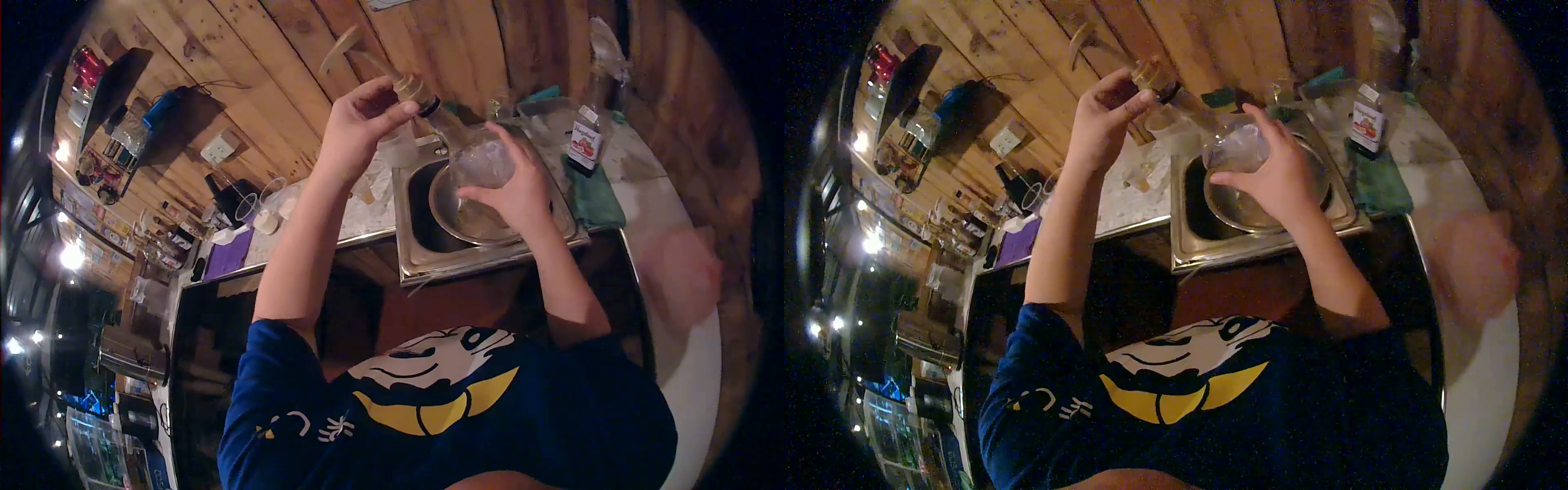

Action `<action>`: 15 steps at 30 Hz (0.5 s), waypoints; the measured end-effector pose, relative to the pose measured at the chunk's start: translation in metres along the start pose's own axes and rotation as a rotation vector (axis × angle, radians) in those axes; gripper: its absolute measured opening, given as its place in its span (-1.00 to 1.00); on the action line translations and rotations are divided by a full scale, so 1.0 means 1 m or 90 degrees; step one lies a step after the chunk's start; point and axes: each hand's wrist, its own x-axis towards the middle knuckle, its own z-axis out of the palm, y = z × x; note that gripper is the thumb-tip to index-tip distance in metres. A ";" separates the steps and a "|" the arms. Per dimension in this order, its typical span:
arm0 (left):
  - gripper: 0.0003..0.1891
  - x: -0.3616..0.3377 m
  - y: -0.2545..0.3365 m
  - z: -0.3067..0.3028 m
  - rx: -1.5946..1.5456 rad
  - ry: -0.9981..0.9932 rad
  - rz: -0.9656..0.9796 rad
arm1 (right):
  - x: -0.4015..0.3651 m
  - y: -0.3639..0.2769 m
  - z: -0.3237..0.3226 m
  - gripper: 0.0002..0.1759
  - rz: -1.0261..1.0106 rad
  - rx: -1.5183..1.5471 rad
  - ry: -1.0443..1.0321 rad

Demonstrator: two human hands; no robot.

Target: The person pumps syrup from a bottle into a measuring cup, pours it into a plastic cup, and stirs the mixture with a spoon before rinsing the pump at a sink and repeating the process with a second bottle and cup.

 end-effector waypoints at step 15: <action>-0.55 -0.019 -0.013 0.050 -0.191 0.057 0.086 | -0.051 -0.042 -0.030 0.03 0.092 -0.065 0.052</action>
